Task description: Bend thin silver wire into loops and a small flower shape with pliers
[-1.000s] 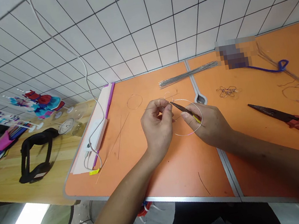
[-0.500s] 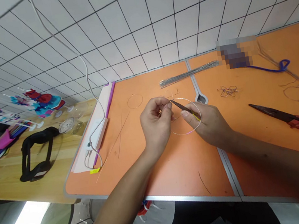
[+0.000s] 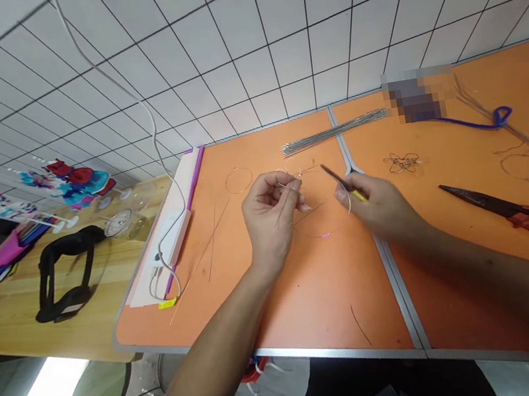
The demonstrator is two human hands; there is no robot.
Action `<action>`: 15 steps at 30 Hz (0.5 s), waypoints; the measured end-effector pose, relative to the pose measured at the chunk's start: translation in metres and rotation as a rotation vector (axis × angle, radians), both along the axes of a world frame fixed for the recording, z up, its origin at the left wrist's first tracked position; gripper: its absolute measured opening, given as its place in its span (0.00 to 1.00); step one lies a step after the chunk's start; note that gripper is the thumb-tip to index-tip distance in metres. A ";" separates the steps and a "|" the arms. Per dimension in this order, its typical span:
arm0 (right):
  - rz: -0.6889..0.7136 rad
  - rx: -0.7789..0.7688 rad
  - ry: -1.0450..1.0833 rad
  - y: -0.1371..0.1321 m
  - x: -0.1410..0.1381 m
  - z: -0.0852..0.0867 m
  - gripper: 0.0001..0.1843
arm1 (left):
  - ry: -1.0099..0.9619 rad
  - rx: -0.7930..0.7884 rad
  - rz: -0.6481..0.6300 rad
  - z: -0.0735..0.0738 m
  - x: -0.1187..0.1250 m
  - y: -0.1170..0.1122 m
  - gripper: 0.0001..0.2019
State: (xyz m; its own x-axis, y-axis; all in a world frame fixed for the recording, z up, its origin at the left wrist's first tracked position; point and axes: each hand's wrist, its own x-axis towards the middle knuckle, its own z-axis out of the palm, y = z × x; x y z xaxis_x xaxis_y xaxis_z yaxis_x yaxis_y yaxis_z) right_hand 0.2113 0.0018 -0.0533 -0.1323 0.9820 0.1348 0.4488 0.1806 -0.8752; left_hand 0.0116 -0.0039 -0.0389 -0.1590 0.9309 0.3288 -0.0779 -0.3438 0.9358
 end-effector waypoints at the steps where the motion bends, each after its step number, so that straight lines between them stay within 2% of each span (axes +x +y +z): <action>1: -0.015 -0.047 0.080 0.001 0.003 0.004 0.13 | 0.007 -0.007 -0.007 0.000 0.001 -0.001 0.09; 5: 0.054 -0.174 0.321 -0.001 0.010 0.024 0.20 | 0.035 -0.008 -0.044 -0.001 0.010 -0.006 0.09; 9: 0.068 -0.121 0.237 -0.004 0.010 0.032 0.14 | 0.070 0.014 -0.074 -0.003 0.019 -0.012 0.06; 12: 0.056 -0.056 0.181 -0.005 0.006 0.031 0.08 | 0.089 0.017 -0.089 -0.005 0.024 -0.016 0.05; 15: 0.071 -0.003 0.171 -0.006 0.003 0.028 0.08 | 0.106 0.024 -0.116 -0.008 0.026 -0.017 0.05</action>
